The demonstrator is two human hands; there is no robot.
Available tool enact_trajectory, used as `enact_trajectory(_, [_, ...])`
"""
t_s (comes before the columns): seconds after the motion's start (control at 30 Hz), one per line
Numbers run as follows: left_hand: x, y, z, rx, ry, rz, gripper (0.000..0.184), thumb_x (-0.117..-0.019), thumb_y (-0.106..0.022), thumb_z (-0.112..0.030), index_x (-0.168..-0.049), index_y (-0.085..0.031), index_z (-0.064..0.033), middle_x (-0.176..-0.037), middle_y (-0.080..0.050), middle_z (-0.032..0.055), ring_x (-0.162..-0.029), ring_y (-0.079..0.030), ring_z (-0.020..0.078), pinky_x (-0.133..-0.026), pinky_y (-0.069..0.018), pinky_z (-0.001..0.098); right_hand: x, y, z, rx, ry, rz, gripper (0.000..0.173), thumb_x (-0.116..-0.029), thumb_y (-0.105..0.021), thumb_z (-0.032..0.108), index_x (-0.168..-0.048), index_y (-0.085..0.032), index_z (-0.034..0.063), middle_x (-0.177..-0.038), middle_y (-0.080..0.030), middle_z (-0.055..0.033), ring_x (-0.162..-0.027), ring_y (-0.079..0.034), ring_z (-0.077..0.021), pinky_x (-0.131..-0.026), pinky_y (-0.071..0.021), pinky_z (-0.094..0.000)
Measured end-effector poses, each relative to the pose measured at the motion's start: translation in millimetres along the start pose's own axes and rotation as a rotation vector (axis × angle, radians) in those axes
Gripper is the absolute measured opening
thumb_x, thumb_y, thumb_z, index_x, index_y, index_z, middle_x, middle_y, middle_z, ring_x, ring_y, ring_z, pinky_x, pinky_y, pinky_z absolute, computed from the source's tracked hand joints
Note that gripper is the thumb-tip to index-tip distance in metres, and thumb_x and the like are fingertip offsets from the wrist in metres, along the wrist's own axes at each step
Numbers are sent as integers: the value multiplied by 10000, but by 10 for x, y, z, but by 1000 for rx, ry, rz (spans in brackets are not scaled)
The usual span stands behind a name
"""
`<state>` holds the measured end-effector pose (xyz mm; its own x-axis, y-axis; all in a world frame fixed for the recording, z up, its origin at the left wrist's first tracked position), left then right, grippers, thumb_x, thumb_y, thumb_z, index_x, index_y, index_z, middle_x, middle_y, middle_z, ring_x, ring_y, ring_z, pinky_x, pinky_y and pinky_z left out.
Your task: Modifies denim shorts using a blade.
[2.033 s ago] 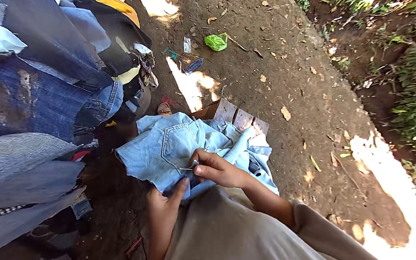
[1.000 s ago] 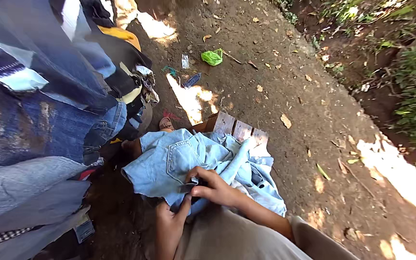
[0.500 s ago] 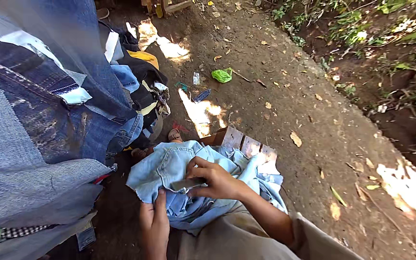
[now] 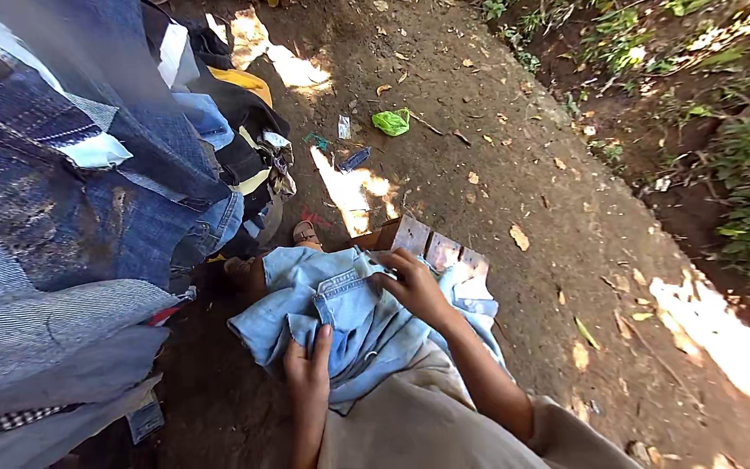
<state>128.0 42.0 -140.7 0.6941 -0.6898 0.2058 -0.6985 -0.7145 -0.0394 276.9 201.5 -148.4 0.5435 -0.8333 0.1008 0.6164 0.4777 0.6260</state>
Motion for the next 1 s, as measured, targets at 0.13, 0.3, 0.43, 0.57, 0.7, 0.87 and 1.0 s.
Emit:
enact_trajectory(0.13, [-64, 57, 0, -51, -87, 90, 157, -911, -632, -43, -1040, -626, 47, -899, -703, -86, -880, -663, -65, -849, -561, 160, -24, 89, 214, -288, 155, -18, 491, -925, -692, 397, -1198, -706, -10, -979, -651, -58, -699, -472, 18, -601, -395, -152])
enact_trajectory(0.3, [-397, 252, -438, -324, -439, 61, 350, -905, -732, -197, -999, -662, 133, -958, -727, 28, -951, -644, -93, -892, -528, 126, -302, -73, 610, -218, 367, 244, 416, -910, -752, 353, -1115, -729, -7, -1178, -670, -181, -929, -676, -231, -795, -572, -439])
enact_trajectory(0.43, [-276, 419, -711, -433, -794, -111, 376, -970, -701, -316, -1042, -662, 51, -1097, -697, 41, -1124, -591, -70, -1001, -466, 149, -85, 84, 886, -232, 716, 66, 113, -960, -665, 150, -969, -699, 43, -1031, -671, -150, -864, -668, -181, -703, -569, -309])
enact_trajectory(0.57, [251, 460, -111, -626, -646, 1, 315, -849, -744, -251, -723, -638, 17, -780, -688, 110, -806, -681, 58, -778, -547, 188, 268, 16, 391, 13, 553, 131, 122, -877, -699, 108, -981, -762, 116, -1075, -679, -174, -675, -651, -226, -530, -538, -387])
enact_trajectory(0.7, [453, 722, 215, -462, -231, 419, 374, -842, -737, -360, -809, -740, 12, -775, -729, 31, -802, -681, 1, -800, -554, 209, 514, -69, -173, -77, -14, 287, 293, -910, -720, 173, -1140, -728, -7, -1153, -653, -220, -846, -653, -252, -743, -559, -407])
enact_trajectory(0.87, [287, 942, 284, 61, 86, 432, 542, -930, -476, -712, -1083, -729, -257, -984, -751, -159, -915, -702, -18, -827, -584, 216, 443, 85, -97, -240, -11, 75, 276, -980, -616, 220, -1094, -718, -9, -923, -641, -70, -669, -493, -5, -592, -416, -163])
enact_trajectory(1.0, [259, 753, 124, 3, 275, 110, 192, -1025, -480, -212, -1120, -535, -54, -887, -712, -93, -795, -715, 42, -720, -618, 266, 311, 6, 117, -201, 105, 185, 535, -880, -740, 430, -1181, -693, -10, -967, -653, -107, -708, -529, -84, -601, -443, -250])
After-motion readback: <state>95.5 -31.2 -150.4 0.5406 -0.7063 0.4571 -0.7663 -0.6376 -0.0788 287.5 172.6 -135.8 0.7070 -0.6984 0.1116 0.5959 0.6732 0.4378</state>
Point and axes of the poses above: each hand's wrist, its own x-axis away from the middle knuckle, its own y-axis out of the back of the hand, z = x × y, the point moved 3 cm from there along -x, towards the middle knuckle
